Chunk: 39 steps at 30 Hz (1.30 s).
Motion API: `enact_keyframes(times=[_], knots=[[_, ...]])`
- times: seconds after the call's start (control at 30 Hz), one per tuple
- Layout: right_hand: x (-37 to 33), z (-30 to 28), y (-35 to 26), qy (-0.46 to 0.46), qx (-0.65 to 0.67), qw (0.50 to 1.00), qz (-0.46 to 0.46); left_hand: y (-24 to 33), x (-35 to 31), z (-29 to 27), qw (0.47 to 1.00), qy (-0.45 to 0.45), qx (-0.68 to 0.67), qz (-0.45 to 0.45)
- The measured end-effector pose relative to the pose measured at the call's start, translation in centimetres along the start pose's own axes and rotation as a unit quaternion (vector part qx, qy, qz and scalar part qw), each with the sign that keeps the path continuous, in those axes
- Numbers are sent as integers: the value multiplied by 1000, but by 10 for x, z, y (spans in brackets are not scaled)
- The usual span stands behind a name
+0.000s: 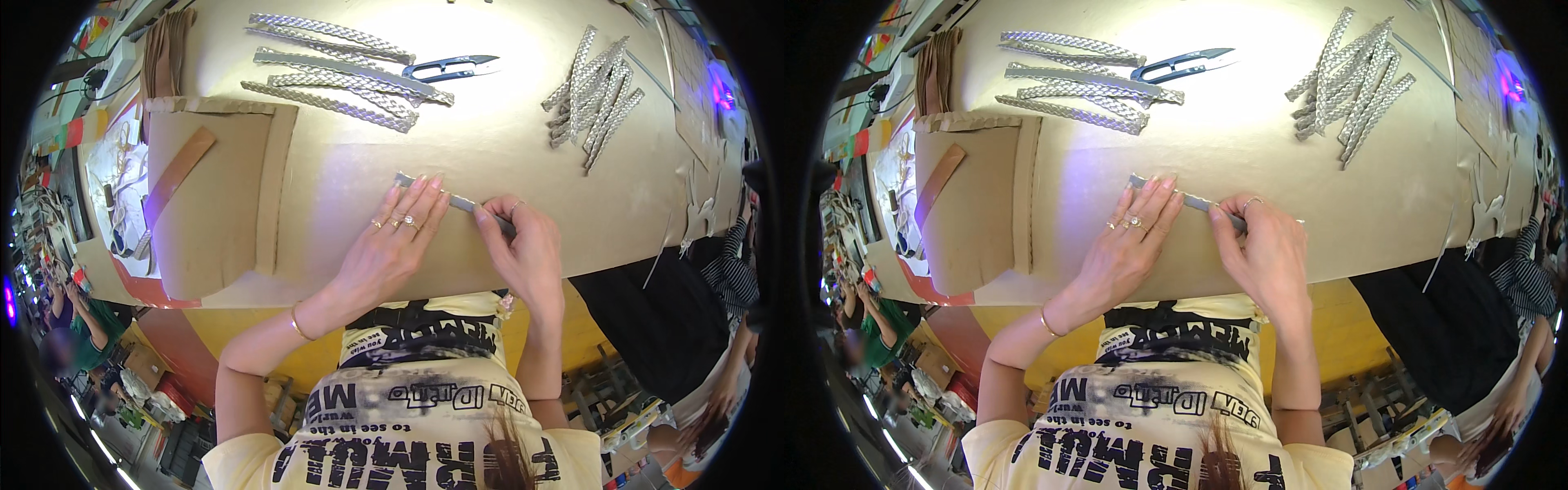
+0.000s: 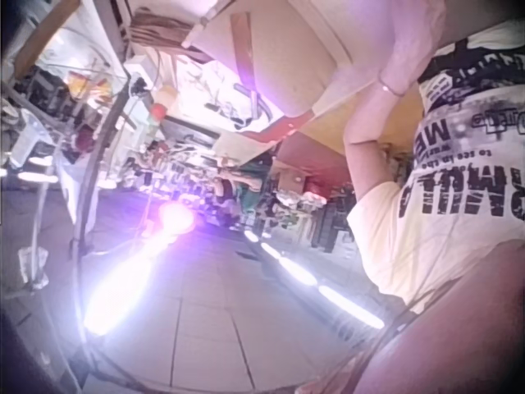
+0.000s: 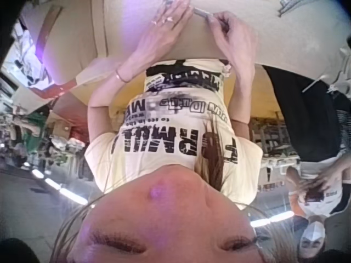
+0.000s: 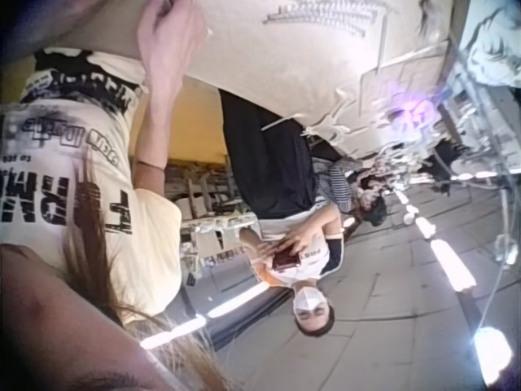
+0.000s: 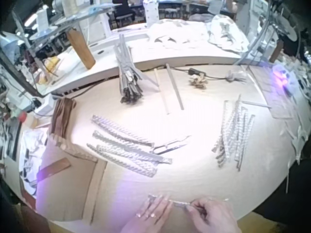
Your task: The person repeatedly picks up braided silver trims and flat strips, aligns them on a worktable, and uses a utility knife to trim the ends. They also retrieve a glue bottle and apply adhesive to the strips before setting them aside.
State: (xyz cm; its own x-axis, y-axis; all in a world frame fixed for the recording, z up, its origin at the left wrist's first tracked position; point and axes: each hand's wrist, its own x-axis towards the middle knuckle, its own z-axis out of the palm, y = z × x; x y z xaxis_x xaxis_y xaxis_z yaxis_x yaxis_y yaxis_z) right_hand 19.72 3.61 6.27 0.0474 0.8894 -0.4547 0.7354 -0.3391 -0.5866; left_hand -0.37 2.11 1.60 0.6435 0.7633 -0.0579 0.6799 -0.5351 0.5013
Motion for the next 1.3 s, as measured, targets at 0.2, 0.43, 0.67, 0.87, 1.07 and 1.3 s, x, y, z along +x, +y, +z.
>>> enact_keyframes(times=[0.2,0.43,0.67,0.87,1.07,1.3], knots=[[1,5,2,34,11,999,-28,-1,0,2,1000,2,-8,-5],[2,9,3,52,-33,997,-39,9,3,10,993,16,116,3],[-4,-12,7,8,-77,997,24,17,4,10,990,7,142,12],[-4,-18,13,-7,-22,1000,3,16,8,6,998,-29,60,23],[-3,-20,15,-20,-4,1000,4,19,8,11,1000,-4,17,11],[-2,-19,15,-10,-7,1000,-16,18,6,17,1000,15,-4,6]])
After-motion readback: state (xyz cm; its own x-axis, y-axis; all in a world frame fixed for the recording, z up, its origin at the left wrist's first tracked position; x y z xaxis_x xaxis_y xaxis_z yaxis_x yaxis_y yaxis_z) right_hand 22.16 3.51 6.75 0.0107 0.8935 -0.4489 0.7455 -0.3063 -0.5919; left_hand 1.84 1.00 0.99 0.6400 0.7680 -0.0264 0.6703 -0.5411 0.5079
